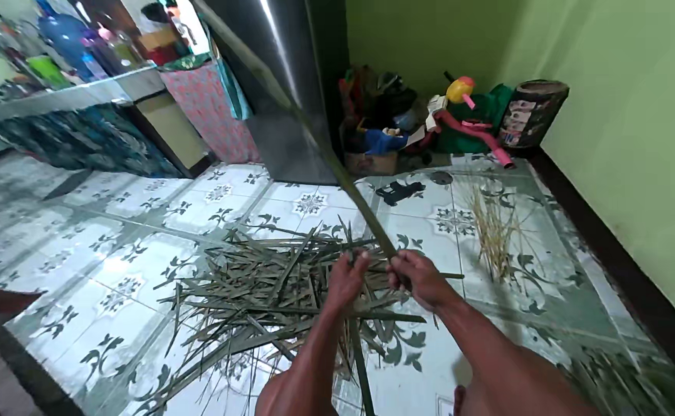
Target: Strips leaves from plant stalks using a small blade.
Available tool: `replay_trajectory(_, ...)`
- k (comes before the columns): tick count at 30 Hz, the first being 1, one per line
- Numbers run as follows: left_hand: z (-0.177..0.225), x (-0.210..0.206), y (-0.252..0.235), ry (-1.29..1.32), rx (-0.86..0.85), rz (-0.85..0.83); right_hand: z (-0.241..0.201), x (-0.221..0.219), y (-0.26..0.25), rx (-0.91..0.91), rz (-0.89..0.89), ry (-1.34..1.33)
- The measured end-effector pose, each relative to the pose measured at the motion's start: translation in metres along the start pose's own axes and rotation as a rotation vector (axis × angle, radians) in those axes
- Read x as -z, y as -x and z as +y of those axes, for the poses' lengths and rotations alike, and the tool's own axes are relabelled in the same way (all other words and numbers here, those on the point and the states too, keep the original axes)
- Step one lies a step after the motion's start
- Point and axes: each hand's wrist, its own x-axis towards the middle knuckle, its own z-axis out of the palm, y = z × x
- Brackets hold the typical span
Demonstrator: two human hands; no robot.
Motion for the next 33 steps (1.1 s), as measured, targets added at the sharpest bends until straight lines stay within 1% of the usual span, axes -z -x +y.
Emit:
replay_trajectory(2, 0.003, 0.014, -0.003, -0.023, 0.035, -0.016, -0.005, -0.002, -0.002, 0.039, 0.044, 0.024)
replay_trajectory(4, 0.005, 0.025, -0.001, -0.052, 0.055, -0.083, -0.009, -0.005, -0.002, 0.06, 0.055, 0.036)
replay_trajectory(6, 0.004, 0.032, 0.005, -0.058, 0.036, -0.147, -0.011, -0.011, -0.001, 0.039, 0.068, 0.02)
replay_trajectory(8, 0.003, 0.036, 0.017, -0.05, -0.019, -0.16, -0.008, -0.017, 0.0, 0.031, 0.093, -0.011)
replay_trajectory(10, 0.006, 0.04, 0.031, -0.053, -0.122, -0.113, -0.005, -0.023, 0.001, 0.062, 0.105, -0.043)
replay_trajectory(12, 0.008, 0.046, 0.044, -0.104, -0.222, -0.064, -0.003, -0.03, 0.001, 0.109, 0.083, -0.024)
replay_trajectory(13, 0.009, 0.048, 0.049, -0.129, -0.238, -0.053, -0.002, -0.033, 0.001, 0.119, 0.048, 0.0)
replay_trajectory(16, 0.006, 0.052, 0.055, -0.182, -0.18, -0.048, 0.001, -0.041, -0.002, 0.093, -0.049, 0.054)
replay_trajectory(19, 0.003, 0.049, 0.05, -0.168, -0.104, -0.054, 0.0, -0.044, -0.005, 0.072, -0.017, 0.087)
replay_trajectory(22, 0.011, 0.047, 0.037, -0.179, -0.059, -0.129, -0.004, -0.043, -0.008, 0.082, 0.027, 0.144)
replay_trajectory(25, 0.019, 0.04, 0.025, -0.065, -0.048, -0.203, -0.005, -0.039, -0.007, 0.12, 0.02, 0.197)
replay_trajectory(28, 0.012, 0.031, 0.018, 0.11, -0.04, -0.241, -0.01, -0.03, -0.01, 0.161, 0.021, 0.205)
replay_trajectory(33, 0.003, 0.009, 0.006, 0.25, -0.02, -0.278, -0.017, -0.016, -0.01, 0.229, 0.107, 0.205)
